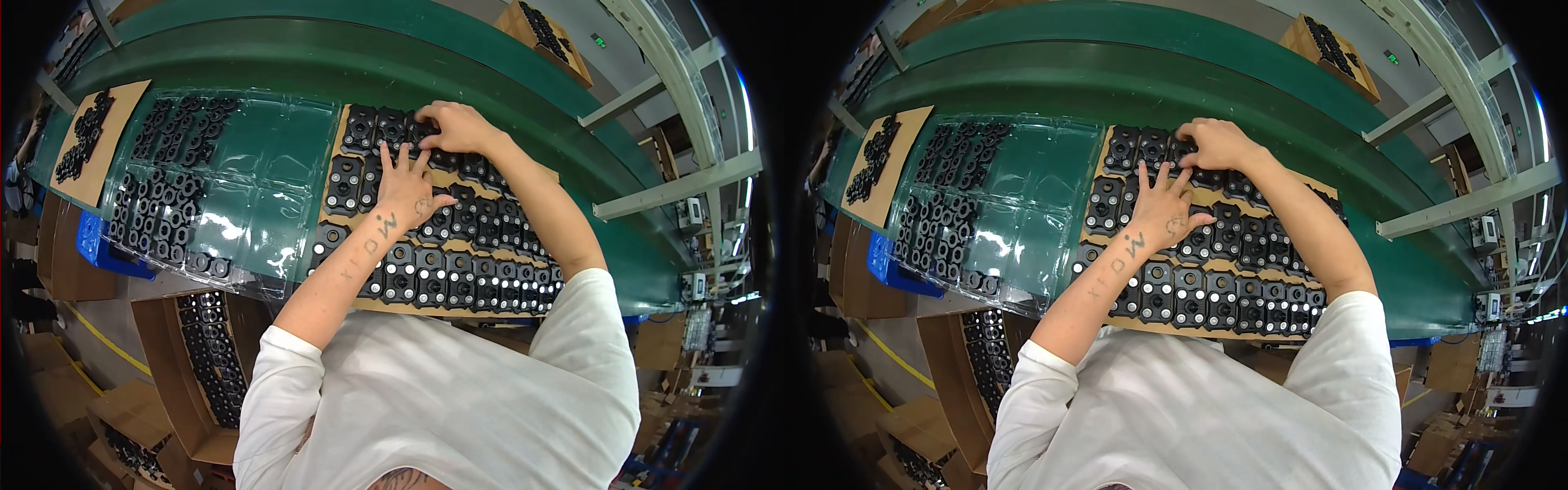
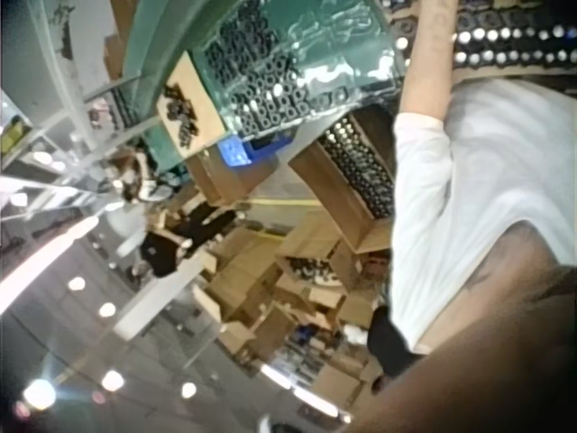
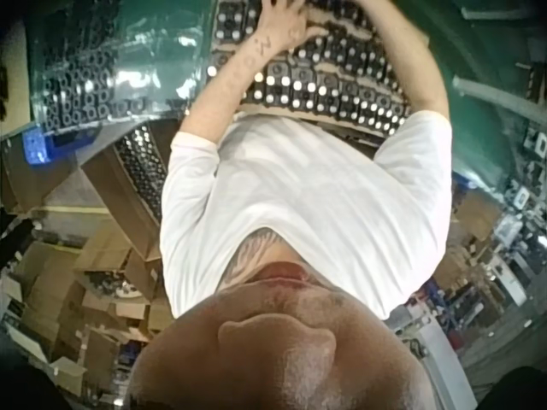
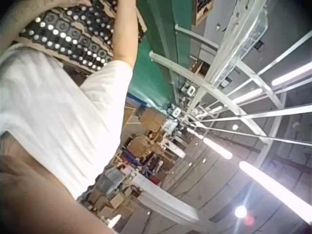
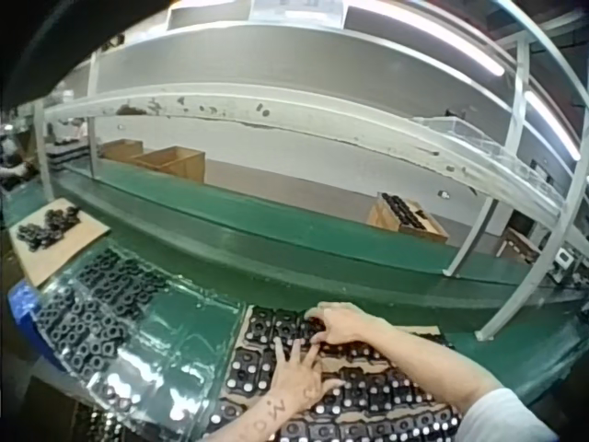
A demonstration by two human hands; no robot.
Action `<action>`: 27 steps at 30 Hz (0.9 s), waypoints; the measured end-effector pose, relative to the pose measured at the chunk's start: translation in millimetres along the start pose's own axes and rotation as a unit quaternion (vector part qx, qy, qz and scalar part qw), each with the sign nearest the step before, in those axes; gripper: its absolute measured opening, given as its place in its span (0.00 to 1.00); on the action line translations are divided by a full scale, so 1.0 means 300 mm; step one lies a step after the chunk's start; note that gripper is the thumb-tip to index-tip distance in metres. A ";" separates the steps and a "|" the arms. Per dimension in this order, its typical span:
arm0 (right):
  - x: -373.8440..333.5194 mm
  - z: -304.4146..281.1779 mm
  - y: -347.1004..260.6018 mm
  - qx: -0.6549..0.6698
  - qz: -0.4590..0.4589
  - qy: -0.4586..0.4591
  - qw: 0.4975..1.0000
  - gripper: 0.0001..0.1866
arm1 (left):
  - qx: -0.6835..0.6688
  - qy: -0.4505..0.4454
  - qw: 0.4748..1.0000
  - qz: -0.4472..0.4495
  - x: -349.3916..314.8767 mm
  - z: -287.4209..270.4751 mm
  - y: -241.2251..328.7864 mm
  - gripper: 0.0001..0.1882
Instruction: The person puts a tray of assembled components into a cardboard box, retrieves a new tray of parts from the conveyor belt, and fits plastic caps onto the components by hand.
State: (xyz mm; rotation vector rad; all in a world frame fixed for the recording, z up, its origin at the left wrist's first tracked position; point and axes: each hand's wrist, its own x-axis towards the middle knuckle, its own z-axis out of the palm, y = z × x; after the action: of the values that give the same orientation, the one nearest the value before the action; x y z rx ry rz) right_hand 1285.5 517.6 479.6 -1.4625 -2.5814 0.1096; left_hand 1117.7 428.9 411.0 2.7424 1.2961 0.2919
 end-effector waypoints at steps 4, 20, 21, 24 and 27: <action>0.014 0.009 0.029 0.035 -0.038 -0.011 0.999 0.22 | -0.014 -0.017 1.000 0.001 0.006 -0.017 -0.004 0.40; 0.032 -0.001 0.000 -0.015 0.207 -0.050 0.977 0.18 | -0.044 -0.021 0.999 -0.003 0.011 0.021 -0.006 0.41; 0.026 -0.005 -0.001 -0.015 0.207 -0.051 0.977 0.18 | -0.044 -0.021 0.999 -0.004 0.011 0.022 -0.005 0.41; -0.008 -0.009 -0.024 0.047 0.070 -0.032 0.996 0.15 | -0.040 -0.023 0.999 -0.007 0.008 0.022 -0.006 0.41; -0.003 0.011 -0.045 0.053 0.019 -0.036 0.998 0.17 | -0.035 -0.021 0.999 -0.015 -0.011 0.006 -0.017 0.40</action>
State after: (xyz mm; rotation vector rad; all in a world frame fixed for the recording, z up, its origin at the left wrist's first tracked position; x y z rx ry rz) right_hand 1274.0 509.8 478.3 -1.4950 -2.5610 0.3057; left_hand 1112.3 429.6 407.8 2.6538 1.2890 0.2703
